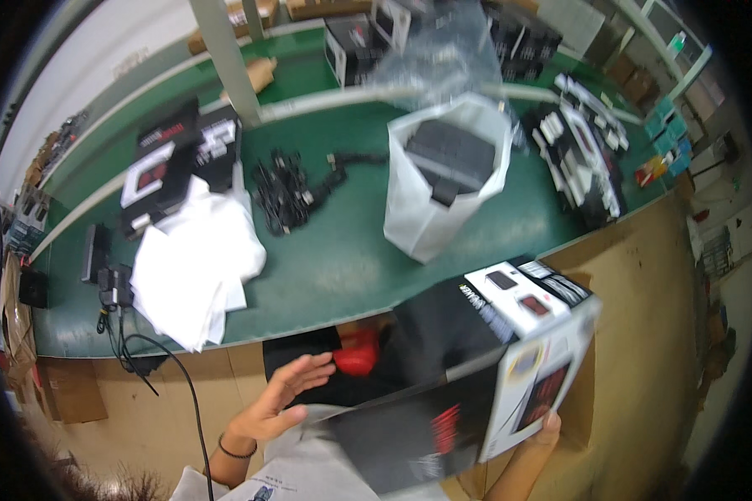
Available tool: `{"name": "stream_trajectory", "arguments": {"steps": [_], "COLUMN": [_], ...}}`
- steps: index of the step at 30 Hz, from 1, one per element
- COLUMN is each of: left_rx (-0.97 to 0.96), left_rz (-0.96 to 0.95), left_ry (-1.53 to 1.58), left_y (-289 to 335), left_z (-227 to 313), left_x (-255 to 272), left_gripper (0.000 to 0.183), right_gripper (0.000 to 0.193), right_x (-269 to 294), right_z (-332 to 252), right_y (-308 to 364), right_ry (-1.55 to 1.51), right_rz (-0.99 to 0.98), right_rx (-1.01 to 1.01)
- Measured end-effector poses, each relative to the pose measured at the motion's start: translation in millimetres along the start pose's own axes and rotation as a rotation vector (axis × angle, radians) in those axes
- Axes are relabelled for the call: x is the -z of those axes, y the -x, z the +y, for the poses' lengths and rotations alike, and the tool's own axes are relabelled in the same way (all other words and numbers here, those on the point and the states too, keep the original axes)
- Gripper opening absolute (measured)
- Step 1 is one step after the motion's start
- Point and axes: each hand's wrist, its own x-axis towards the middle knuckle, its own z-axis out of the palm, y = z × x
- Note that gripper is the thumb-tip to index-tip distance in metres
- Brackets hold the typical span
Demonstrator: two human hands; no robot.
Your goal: The person packages portable speakers by placing each speaker into a protective foam pouch, loading it into a product box with a cable, and closing the box.
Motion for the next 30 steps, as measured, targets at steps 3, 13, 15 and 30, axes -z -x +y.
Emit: {"name": "stream_trajectory", "arguments": {"steps": [3, 13, 15, 30], "left_rx": [-0.193, -0.461, -0.409, -0.334], "left_rz": [-0.009, -0.097, -0.038, 0.652], "left_ry": [-0.521, -0.778, -0.676, -0.700], "left_y": [-23.3, -52.3, -40.7, 34.8], "left_z": [-2.3, 81.1, 84.1, 33.3], "left_x": [-7.0, -13.8, -3.4, 54.1], "left_gripper": [0.094, 0.113, 0.112, 0.138], "right_gripper": [0.084, 0.080, 0.077, 0.051], "right_x": [37.3, -115.6, -135.2, -340.0], "right_z": [47.4, -14.0, -26.1, -135.4], "right_y": [-23.4, -91.2, -101.7, -149.5], "right_ry": [-0.062, 0.360, 0.469, 2.297], "right_rz": [0.014, -0.407, -0.407, -1.087], "right_rx": [-0.169, -0.846, -0.942, 1.444]}}
